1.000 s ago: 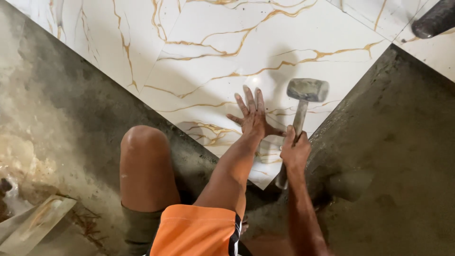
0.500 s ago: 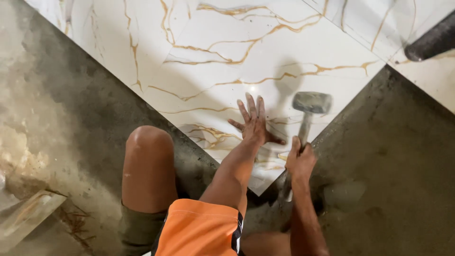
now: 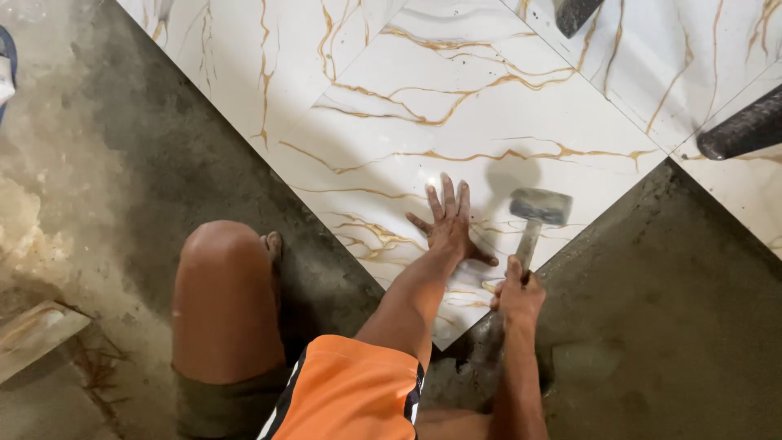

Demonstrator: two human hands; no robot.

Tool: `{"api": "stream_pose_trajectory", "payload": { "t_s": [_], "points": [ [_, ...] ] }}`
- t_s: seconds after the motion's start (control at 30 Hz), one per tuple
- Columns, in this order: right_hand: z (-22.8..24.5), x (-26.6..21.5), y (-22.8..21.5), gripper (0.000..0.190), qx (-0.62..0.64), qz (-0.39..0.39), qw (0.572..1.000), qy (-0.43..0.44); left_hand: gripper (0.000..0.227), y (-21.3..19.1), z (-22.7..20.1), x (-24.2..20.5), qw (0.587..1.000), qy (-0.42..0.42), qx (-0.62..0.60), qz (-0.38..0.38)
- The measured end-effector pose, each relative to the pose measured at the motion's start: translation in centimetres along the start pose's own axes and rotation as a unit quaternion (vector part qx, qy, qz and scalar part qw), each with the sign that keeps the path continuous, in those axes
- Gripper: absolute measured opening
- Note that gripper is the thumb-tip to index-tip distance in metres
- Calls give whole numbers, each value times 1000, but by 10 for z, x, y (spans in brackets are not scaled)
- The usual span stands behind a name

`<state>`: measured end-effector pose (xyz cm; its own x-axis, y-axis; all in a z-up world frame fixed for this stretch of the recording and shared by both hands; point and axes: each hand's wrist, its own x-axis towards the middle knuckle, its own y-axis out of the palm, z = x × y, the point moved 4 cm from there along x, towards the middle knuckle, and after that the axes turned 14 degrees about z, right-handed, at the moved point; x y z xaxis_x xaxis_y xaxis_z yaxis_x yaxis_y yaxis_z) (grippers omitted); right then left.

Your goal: Leveling and setting floor tiles using a rubber mallet and hand pressure

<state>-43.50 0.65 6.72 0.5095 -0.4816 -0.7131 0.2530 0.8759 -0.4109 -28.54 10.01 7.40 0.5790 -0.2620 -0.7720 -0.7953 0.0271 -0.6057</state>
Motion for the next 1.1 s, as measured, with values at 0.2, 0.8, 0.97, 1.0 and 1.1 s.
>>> {"api": "stream_pose_trajectory", "payload": {
  "t_s": [0.2, 0.8, 0.97, 1.0, 1.1],
  "points": [
    [55, -42, -4, 32, 446, 10, 895, -11, 114, -34, -5, -47, 999, 31, 20, 14],
    [109, -110, 5, 26, 652, 82, 754, 9, 79, -6, 126, 3, 896, 351, 78, -263],
    [111, -137, -17, 18, 690, 163, 702, -67, 121, -64, 195, 84, 909, 125, 153, -367],
    [110, -148, -20, 18, 693, 158, 700, -64, 121, -88, 178, 85, 910, 128, 156, -362],
    [101, -175, -35, 11, 721, 81, 685, -66, 123, -145, 137, 113, 980, 78, 64, -170]
  ]
}}
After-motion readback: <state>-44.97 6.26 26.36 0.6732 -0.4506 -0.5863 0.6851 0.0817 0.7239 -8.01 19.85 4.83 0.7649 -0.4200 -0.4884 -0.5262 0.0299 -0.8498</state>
